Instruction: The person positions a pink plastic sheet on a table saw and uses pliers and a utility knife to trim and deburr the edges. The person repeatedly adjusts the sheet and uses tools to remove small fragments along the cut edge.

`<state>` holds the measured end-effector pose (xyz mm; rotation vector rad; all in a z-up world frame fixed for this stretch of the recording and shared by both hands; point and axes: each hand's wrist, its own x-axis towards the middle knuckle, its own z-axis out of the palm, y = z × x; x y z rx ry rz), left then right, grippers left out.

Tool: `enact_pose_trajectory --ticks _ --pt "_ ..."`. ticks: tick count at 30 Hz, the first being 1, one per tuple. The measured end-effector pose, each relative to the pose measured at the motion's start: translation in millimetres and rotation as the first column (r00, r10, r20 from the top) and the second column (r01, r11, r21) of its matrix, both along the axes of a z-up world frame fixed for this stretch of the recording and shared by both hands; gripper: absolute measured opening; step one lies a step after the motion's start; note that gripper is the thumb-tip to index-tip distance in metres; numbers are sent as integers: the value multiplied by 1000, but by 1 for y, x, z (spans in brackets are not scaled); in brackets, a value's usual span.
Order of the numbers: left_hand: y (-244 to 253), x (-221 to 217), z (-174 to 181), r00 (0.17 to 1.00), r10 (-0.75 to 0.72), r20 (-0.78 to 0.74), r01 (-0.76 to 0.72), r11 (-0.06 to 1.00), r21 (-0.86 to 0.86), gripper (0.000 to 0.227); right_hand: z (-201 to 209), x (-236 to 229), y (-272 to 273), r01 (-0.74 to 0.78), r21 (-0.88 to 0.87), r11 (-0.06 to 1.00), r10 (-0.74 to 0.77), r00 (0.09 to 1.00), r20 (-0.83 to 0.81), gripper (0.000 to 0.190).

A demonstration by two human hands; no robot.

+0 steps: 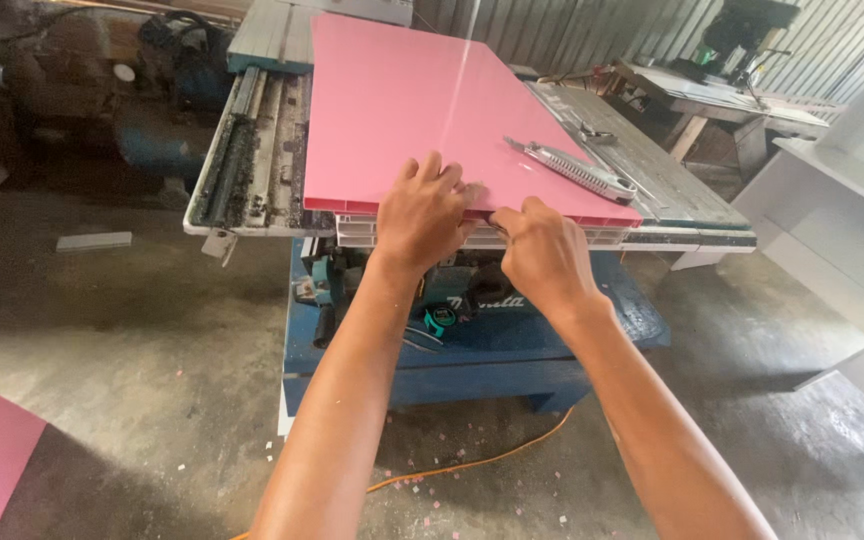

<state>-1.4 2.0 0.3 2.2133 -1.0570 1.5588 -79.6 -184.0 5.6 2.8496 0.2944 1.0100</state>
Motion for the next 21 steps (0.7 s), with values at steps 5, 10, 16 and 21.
enact_pose_trajectory --ticks 5,10,16,21 --pt "2 -1 3 997 33 -63 -30 999 33 32 6 -3 1 21 -64 998 -20 1000 7 12" --pt "4 -2 1 1000 22 13 -22 1000 0 35 16 -18 16 4 49 999 0 997 -81 24" --pt "-4 -6 5 1000 27 12 -26 1000 -9 31 12 -8 6 -13 55 998 16 998 -58 27" --pt "-1 0 1 1000 15 -2 -15 1000 -7 37 11 -9 9 -36 51 998 38 999 -34 33"
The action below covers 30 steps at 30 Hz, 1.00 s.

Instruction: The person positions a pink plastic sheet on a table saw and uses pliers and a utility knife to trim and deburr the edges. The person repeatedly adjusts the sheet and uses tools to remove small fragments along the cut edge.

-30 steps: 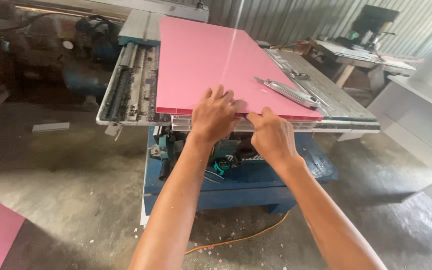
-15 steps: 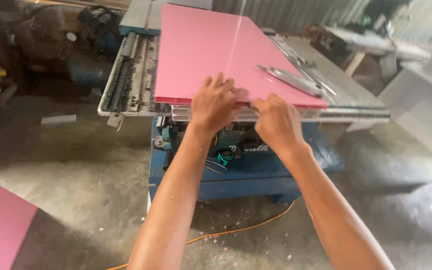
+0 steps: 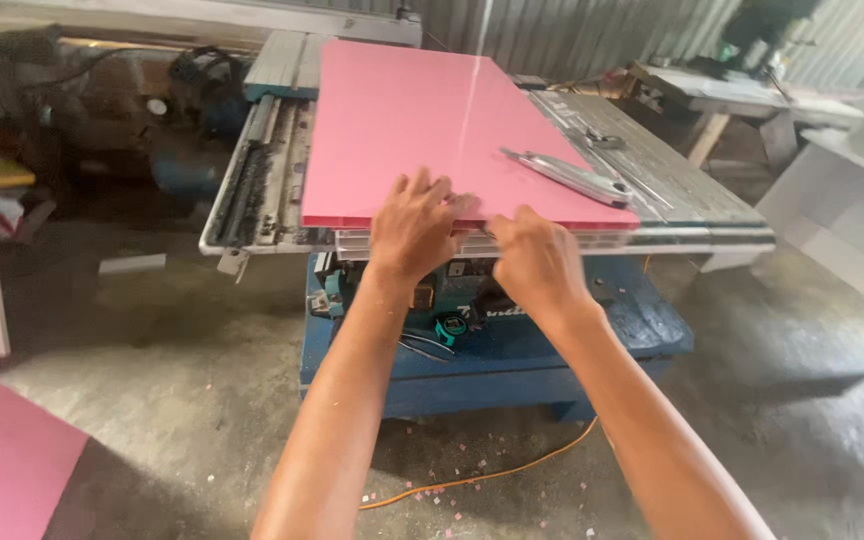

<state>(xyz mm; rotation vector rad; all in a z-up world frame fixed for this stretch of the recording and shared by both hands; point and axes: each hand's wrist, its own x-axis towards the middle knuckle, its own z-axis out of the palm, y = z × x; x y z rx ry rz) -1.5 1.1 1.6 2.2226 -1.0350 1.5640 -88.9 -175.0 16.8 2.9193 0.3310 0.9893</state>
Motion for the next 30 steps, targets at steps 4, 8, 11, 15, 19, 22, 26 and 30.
enact_pose_trajectory --ticks 4,8,11,15,19,22,26,30 --pt "-5 -6 2 1000 15 24 -15 1000 -27 34 -10 5 -8 -24 -20 999 24 1000 -13 28" --pt "-3 0 0 1000 -3 -11 3 1000 2 38 4 -9 4 -67 86 994 69 998 -10 27" --pt "-1 3 -2 1000 3 -8 -3 1000 2 36 -16 24 -9 -39 33 999 40 998 -38 34" --pt "5 8 -1 999 6 37 -5 999 -33 42 4 5 7 -26 -13 1000 25 999 -29 28" --pt "-6 7 -5 998 -54 21 55 998 -15 39 -14 14 -8 20 -15 1000 -21 1000 -10 32" --pt "3 6 -7 1000 -17 14 17 1000 -25 38 -7 3 6 8 -43 999 -9 1000 -13 35" --pt "0 10 -6 1000 -3 9 3 1000 -2 39 -13 24 -2 -5 -59 998 8 999 53 32" --pt "6 -1 2 1000 -17 -16 17 1000 -18 36 0 -3 7 -5 -19 1000 5 1000 -9 29"
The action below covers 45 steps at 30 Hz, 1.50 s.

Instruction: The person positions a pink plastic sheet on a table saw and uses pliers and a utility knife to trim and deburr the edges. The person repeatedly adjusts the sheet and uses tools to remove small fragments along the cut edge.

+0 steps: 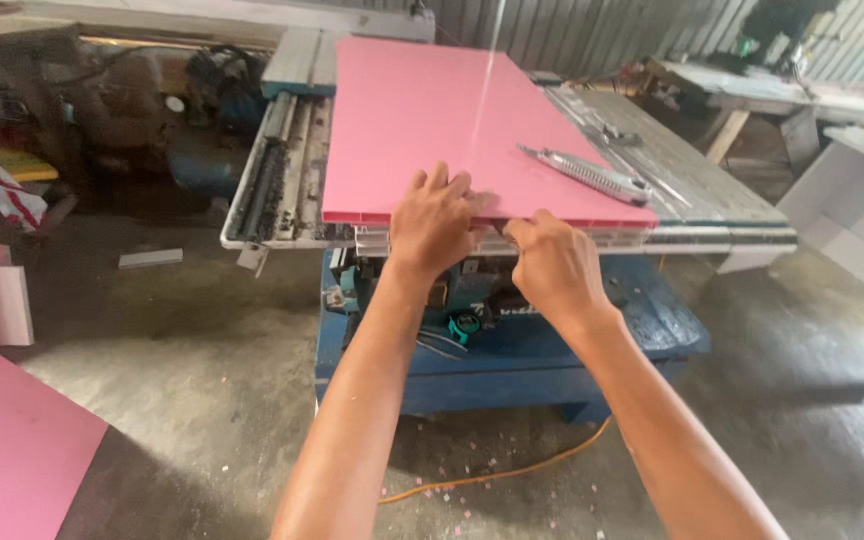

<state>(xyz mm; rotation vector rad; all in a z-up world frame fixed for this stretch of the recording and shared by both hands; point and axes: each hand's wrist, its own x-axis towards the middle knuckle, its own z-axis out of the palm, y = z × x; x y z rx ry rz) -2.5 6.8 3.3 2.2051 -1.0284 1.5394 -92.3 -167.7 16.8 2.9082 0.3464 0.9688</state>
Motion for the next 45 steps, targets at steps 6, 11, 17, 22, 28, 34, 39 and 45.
enact_pose_trajectory --ticks 6,11,17,22,28,34,39,45 --pt "-4 -10 6 995 55 -82 -50 997 55 30 -8 11 -10 -20 38 999 21 1000 -9 34" --pt "-8 -15 9 997 81 10 -82 996 27 33 -17 27 -14 -28 60 998 28 1000 6 31" --pt "-8 -7 6 997 55 49 -56 998 23 39 9 -4 -3 1 137 991 8 998 -70 39" --pt "-13 -4 4 996 68 64 -69 997 17 43 -15 22 -12 8 86 996 -4 999 -54 35" --pt "-15 -9 5 997 81 -5 -81 996 48 42 44 -44 -11 42 286 957 9 984 -177 26" --pt "-14 -16 14 969 127 -212 -113 990 79 40 48 -93 -10 181 735 653 149 921 -359 15" --pt "-10 -23 25 897 117 -426 -70 990 125 45 -3 -55 -18 236 953 -189 455 881 -128 38" --pt "-10 -33 40 840 98 -534 -33 991 130 36 -16 -30 -13 197 911 -363 448 894 -14 42"
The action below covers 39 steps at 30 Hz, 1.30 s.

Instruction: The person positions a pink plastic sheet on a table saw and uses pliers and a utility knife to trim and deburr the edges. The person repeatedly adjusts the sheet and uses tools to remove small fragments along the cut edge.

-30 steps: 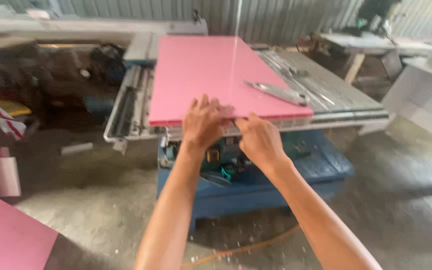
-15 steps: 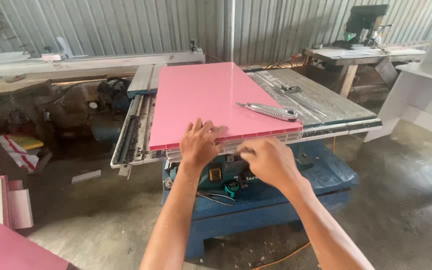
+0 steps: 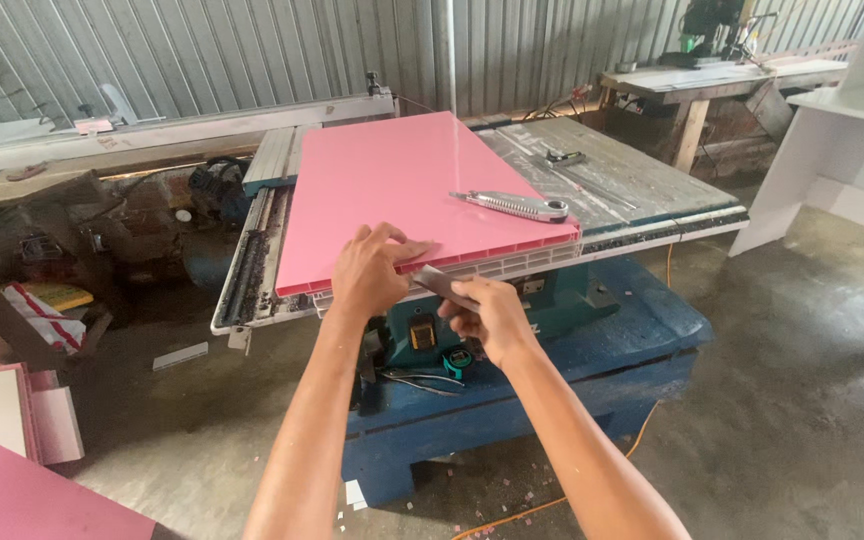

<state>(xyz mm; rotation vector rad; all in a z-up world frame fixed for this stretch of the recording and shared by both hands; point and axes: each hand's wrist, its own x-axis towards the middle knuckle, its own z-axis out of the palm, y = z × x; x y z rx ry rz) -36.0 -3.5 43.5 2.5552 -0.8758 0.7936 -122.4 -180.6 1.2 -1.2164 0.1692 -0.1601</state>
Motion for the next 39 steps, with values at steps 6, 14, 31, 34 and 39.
enact_pose_trajectory --ticks 6,14,31,34,39 --pt "-2 10 -4 1000 20 11 -20 1000 9 36 -3 22 -5 -7 -8 1000 7 1000 -8 27" --pt "-3 7 -1 999 20 -46 -22 999 -43 33 -9 31 4 -15 190 982 6 999 44 26" --pt "-5 18 -3 997 21 -78 -25 999 -45 25 -32 51 24 91 216 972 -116 987 107 15" --pt "-1 27 -7 995 -5 -99 -3 997 -79 31 -24 41 32 98 209 973 -119 989 91 18" --pt "2 38 -19 996 11 -90 -15 999 -41 34 -24 39 35 96 225 970 -118 989 87 17"
